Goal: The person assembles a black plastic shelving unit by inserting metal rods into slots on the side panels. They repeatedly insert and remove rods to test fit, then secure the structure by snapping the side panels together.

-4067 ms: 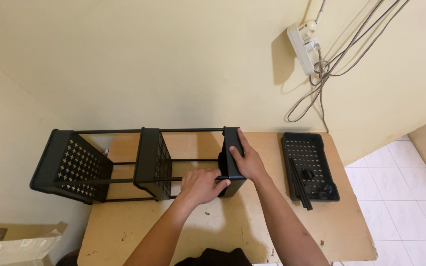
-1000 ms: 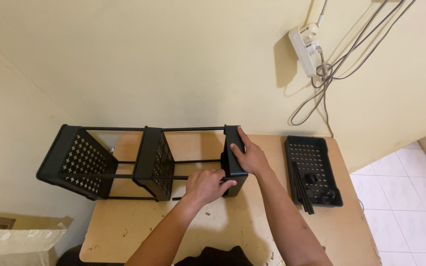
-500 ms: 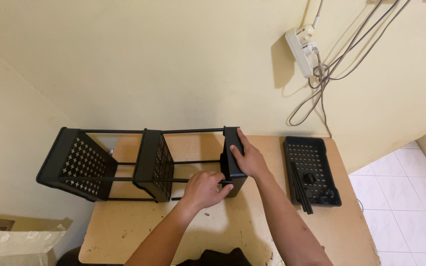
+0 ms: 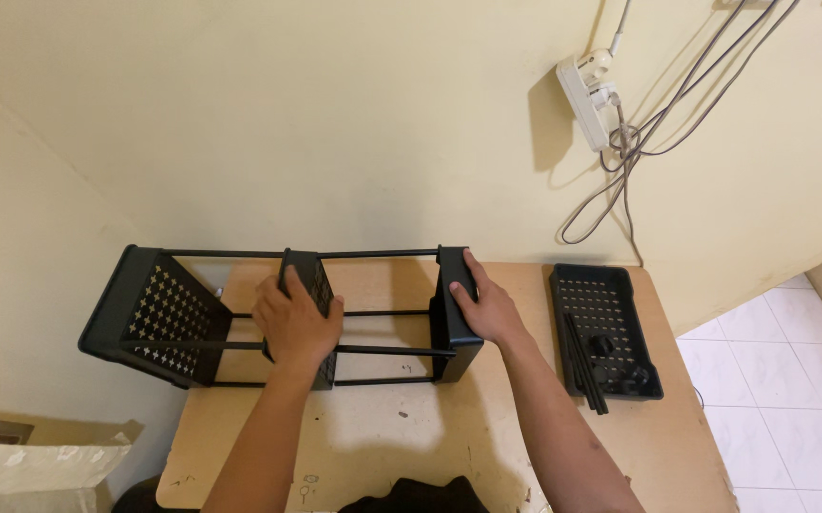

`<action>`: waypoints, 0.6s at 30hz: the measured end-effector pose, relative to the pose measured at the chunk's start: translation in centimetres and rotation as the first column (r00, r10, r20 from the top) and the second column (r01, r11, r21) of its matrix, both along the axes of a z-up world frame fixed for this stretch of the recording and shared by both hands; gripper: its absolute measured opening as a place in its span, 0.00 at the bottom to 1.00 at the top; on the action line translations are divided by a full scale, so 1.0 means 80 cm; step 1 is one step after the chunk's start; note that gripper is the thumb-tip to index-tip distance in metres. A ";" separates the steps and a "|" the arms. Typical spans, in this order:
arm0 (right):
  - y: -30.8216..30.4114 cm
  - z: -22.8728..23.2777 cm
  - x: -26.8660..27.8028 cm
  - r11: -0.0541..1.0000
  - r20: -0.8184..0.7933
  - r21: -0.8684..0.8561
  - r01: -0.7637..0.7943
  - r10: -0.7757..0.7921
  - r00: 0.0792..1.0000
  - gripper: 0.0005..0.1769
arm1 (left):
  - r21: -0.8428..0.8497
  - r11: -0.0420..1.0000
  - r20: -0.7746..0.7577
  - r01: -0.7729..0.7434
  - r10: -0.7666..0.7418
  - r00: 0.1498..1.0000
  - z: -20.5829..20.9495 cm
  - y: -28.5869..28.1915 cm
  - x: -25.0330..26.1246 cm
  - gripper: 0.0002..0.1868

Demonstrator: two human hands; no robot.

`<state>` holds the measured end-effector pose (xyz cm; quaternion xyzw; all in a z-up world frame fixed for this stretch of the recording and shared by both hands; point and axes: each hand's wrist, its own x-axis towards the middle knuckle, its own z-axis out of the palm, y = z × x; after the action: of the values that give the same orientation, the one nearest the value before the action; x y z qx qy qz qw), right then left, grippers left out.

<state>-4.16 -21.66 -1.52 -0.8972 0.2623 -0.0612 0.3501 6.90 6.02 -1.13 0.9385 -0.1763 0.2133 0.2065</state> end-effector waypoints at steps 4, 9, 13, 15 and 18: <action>-0.002 -0.002 0.001 1.000 -0.013 -0.019 -0.011 0.011 1.000 0.42 | 0.006 0.994 -0.454 -0.108 0.099 0.885 -0.001 0.023 0.020 0.48; -0.003 -0.002 -0.003 0.999 -0.020 -0.038 -0.022 0.022 1.000 0.42 | 0.123 0.990 -0.563 -0.063 0.122 0.818 0.009 0.033 0.022 0.45; -0.003 -0.001 -0.017 0.999 -0.040 -0.026 -0.031 0.030 0.999 0.43 | 0.095 0.994 -0.551 -0.055 0.098 0.828 0.021 0.037 0.007 0.46; -0.003 0.001 -0.024 0.998 -0.025 -0.044 -0.051 0.050 0.998 0.43 | 0.104 0.993 -0.588 -0.054 0.105 0.802 0.025 0.038 -0.004 0.46; -0.002 0.005 -0.036 0.998 -0.031 -0.020 -0.056 0.056 0.998 0.42 | 0.118 0.991 -0.613 -0.066 0.125 0.780 0.028 0.044 -0.022 0.46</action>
<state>-7.00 -21.81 -1.14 -0.9085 0.2418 -0.0403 0.3384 5.11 9.53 1.13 0.9725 -0.0607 -0.1040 0.1994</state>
